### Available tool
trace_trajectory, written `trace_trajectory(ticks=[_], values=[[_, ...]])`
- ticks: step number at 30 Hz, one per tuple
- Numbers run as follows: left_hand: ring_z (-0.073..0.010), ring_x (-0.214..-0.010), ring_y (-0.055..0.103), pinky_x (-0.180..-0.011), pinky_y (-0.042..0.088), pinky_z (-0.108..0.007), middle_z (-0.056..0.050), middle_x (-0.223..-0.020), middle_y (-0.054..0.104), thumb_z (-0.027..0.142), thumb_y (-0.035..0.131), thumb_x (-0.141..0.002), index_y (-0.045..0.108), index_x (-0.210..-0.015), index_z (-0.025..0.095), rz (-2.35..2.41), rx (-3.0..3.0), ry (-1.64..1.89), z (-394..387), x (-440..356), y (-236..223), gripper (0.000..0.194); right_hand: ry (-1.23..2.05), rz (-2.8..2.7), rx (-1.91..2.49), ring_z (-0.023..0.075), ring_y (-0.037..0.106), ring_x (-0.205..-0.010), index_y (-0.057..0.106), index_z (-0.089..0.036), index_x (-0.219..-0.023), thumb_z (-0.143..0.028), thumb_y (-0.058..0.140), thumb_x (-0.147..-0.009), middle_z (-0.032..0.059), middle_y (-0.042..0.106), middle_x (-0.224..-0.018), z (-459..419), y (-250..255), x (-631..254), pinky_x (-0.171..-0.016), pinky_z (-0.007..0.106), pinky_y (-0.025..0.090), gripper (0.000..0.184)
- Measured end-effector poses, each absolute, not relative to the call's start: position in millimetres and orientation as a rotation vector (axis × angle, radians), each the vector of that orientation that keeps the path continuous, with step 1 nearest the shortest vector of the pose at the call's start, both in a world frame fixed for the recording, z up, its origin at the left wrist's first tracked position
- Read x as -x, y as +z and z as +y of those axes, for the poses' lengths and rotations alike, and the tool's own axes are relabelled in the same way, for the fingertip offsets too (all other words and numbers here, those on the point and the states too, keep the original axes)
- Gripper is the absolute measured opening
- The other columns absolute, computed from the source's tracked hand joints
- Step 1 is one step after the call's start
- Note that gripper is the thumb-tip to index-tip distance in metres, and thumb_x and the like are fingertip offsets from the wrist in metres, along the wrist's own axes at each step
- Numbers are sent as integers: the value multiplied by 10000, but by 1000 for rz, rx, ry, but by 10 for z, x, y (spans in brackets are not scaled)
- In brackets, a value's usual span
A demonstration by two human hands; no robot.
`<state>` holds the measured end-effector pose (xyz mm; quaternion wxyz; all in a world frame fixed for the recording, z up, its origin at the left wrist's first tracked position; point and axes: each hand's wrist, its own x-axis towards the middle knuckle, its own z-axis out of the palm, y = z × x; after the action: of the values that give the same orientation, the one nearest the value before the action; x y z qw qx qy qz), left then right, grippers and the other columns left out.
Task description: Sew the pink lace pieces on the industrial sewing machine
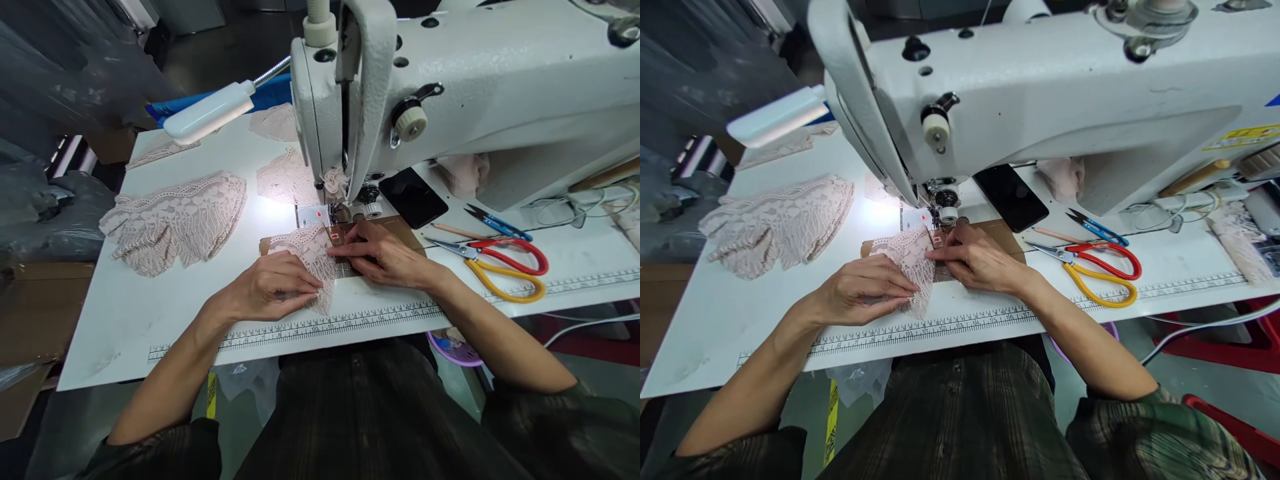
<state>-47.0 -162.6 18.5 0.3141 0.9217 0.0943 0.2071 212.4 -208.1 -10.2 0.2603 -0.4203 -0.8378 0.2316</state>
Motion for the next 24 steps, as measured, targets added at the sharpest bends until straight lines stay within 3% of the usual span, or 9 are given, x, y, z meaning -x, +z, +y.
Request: trace_trajectory(ticks=[5,9,11,16,24], values=[[-179,-788,724,-704,589,-342,-55,-924,784,160,690,-860,753,-940,214,214,-2451,573,-1637,478,185,115,517,-2395,1177,259,530,-1066,712,-338,-1196,-173,526,-905,93,579,-1089,-2136,-96,-2062,-938,486,433,383],[-206,-867,719,-754,590,-362,-103,-990,766,266,752,-833,711,-1018,168,216,-2531,710,-1645,453,188,213,490,-2414,1204,258,524,-1059,710,-327,-1201,-173,544,-899,98,568,-1100,-2141,-116,-2047,-931,484,435,378],[-228,-915,709,-766,586,-384,-129,-1029,746,301,707,-873,686,-1041,148,317,-2692,748,-1630,408,177,228,492,-2421,1196,256,520,-1065,699,-338,-1219,-172,549,-898,94,572,-1101,-2140,-117,-2049,-935,479,434,391],[-266,-965,664,-787,567,-410,-201,-1136,673,244,504,-982,636,-1098,67,508,-3128,425,-1513,243,112,249,468,-2412,1183,255,518,-1064,709,-327,-1202,-154,563,-886,91,581,-1090,-2142,-108,-2041,-943,477,427,389],[-284,-1034,600,-825,501,-414,-222,-1221,615,249,376,-1018,558,-1215,30,520,-3272,54,-1466,186,114,346,456,-2422,1191,261,512,-1063,721,-296,-1188,-147,577,-881,106,583,-1094,-2139,-83,-2031,-940,473,423,370]])
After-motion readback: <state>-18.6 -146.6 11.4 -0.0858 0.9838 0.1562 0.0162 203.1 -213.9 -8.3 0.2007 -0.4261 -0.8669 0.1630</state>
